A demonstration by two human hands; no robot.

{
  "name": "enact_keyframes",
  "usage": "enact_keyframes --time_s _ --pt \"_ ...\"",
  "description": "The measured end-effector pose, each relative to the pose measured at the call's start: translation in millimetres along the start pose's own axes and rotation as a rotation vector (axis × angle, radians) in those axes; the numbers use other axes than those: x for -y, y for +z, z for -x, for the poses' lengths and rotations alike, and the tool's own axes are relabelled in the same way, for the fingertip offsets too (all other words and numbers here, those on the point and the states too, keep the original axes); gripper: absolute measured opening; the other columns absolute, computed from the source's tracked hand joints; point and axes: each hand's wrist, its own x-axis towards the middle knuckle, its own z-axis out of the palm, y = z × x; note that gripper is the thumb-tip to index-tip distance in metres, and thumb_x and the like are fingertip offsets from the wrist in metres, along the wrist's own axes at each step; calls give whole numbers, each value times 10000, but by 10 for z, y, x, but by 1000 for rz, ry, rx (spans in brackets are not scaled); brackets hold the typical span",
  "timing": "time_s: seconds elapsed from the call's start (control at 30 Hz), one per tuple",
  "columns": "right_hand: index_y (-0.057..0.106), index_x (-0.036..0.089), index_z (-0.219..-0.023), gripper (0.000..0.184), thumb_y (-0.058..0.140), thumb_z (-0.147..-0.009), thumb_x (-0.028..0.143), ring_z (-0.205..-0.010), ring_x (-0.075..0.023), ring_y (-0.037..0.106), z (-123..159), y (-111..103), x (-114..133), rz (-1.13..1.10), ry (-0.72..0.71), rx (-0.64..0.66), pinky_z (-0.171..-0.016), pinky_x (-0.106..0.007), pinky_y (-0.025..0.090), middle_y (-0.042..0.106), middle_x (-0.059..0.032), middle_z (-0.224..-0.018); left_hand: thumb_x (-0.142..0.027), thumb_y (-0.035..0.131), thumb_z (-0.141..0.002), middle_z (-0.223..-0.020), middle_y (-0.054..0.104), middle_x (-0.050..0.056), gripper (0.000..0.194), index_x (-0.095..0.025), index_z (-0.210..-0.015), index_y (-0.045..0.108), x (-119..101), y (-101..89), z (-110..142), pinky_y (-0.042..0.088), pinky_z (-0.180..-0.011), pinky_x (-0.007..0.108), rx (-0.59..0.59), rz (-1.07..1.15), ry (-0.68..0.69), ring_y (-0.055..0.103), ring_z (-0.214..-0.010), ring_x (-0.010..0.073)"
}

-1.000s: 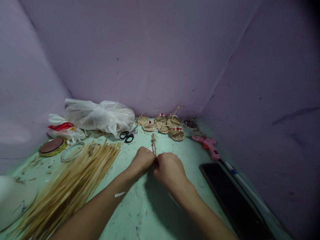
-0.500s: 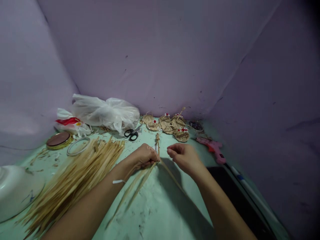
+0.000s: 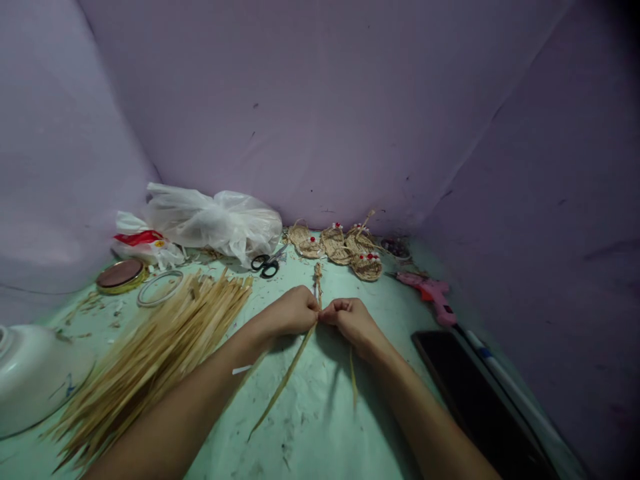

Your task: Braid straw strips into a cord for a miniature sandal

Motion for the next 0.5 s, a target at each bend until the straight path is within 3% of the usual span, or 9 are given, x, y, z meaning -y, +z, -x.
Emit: enact_keyframes --time_s 0.1,0.27,0.33,0.5 --pt "491 137 -457 61 521 -509 143 -358 -45 311 9 33 -7 -39 10 -15 -375 -190 195 424 53 -367 -113 410 -519 -420 366 -25 138 -126 -460 534 -4 11 3 207 -425 206 -44 -212 26 338 -434 75" --pt "518 125 -437 74 504 -510 126 -340 -43 299 46 50 26 -24 30 -29 -368 -195 181 442 39 -348 -218 498 -548 -508 546 46 181 -130 -615 641 -171 -75 110 288 -458 225 -52 -347 -241 469 -485 136" --pt "523 121 -436 72 505 -506 121 -333 -38 289 66 50 38 -64 51 -27 -365 -194 176 436 42 -342 -231 519 -545 -548 581 74 196 -126 -647 649 -276 -97 178 313 -474 231 -52 -371 -289 511 -525 160" --pt "549 117 -486 73 479 -495 100 -344 -49 339 109 61 18 -265 76 -16 -370 -186 221 447 44 -350 -238 517 -602 -790 628 137 304 -129 -858 639 -474 94 305 382 -601 247 -113 -394 -294 574 -770 222"
